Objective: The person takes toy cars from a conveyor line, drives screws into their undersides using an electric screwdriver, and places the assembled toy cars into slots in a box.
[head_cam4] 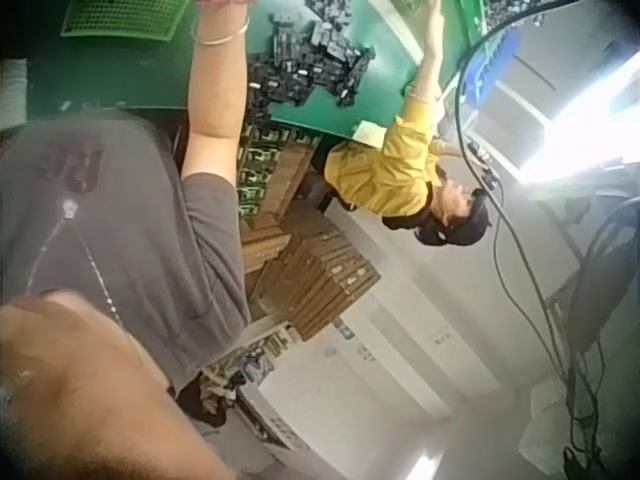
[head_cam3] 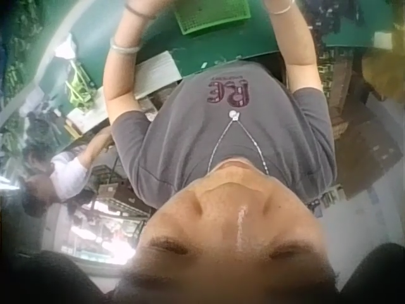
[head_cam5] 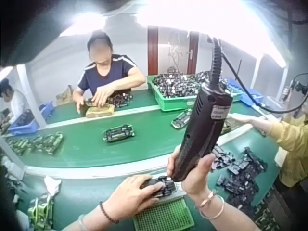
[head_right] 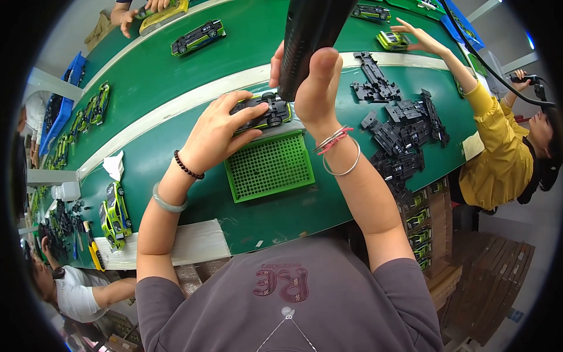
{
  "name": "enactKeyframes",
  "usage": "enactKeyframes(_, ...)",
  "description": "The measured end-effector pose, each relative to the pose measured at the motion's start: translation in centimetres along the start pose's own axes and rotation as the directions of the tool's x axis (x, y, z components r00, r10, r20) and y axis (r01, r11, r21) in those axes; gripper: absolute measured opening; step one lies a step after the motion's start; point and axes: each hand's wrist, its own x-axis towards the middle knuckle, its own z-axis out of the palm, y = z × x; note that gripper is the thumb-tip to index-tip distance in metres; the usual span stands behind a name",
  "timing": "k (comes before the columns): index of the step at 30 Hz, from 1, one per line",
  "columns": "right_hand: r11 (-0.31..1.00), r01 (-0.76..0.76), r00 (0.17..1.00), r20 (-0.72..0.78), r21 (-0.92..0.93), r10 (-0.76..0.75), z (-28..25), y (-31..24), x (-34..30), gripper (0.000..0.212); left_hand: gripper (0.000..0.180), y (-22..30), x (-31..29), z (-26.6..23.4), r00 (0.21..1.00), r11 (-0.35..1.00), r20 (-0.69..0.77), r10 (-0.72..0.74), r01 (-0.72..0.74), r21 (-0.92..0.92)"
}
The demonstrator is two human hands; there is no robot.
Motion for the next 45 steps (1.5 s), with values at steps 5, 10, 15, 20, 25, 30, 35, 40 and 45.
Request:
enactKeyframes(5, 0.999, 0.006, 1.0, 0.005, -0.032, -0.006, 0.0, 0.5, 0.0, 0.093, 0.038, -0.2, 0.3, 0.1, 1.0, 1.0, 0.01, 0.007, -0.007, -0.006)
enactKeyframes(10, 0.998, -0.036, 0.999, 0.009, -0.054, 0.037, 0.6, 0.9, 0.0, 0.092, 0.038, -0.4, 0.1, 0.1, 1.0, 1.0, 0.008, 0.011, -0.011, -0.004)
enactKeyframes(15, 0.996, -0.024, 0.999, -0.046, 0.091, 0.029, 0.6, 1.7, 0.3, 0.085, 0.037, -0.5, 0.0, 0.3, 1.0, 1.0, -0.005, 0.011, -0.011, -0.007)
enactKeyframes(20, 0.995, -0.003, 0.999, -0.035, 0.104, 0.007, 0.6, 1.9, 0.5, 0.084, 0.037, -0.6, 0.3, 0.3, 1.0, 1.0, -0.005, 0.016, -0.016, -0.01)
enactKeyframes(25, 0.994, -0.074, 0.997, 0.016, -0.084, 0.075, 0.7, 0.7, 0.6, 0.096, 0.038, -0.7, 0.1, 0.3, 1.0, 1.0, 0.003, 0.015, -0.015, -0.015)
enactKeyframes(30, 0.89, 0.031, 0.998, 0.033, 0.455, -0.052, -1.1, -3.8, -4.0, 0.109, 0.038, -0.6, 0.1, 0.6, 0.999, 1.0, -0.025, 0.022, -0.022, -0.004)
enactKeyframes(35, 0.902, -0.018, 1.0, -0.015, 0.432, 0.026, -3.3, -1.3, -9.5, 0.11, 0.038, -0.8, 0.0, 0.6, 1.0, 1.0, -0.024, 0.014, -0.014, -0.002)
enactKeyframes(40, 0.896, 0.005, 1.0, -0.022, 0.444, 0.005, -3.4, -0.2, -9.6, 0.109, 0.036, -1.1, 0.0, 0.9, 0.996, 0.999, -0.073, 0.049, -0.049, 0.009)
enactKeyframes(45, 0.913, -0.018, 0.999, -0.02, 0.408, 0.029, -3.6, -0.1, -9.7, 0.108, 0.038, -0.9, 0.1, 0.7, 1.0, 1.0, -0.023, 0.015, -0.015, -0.005)
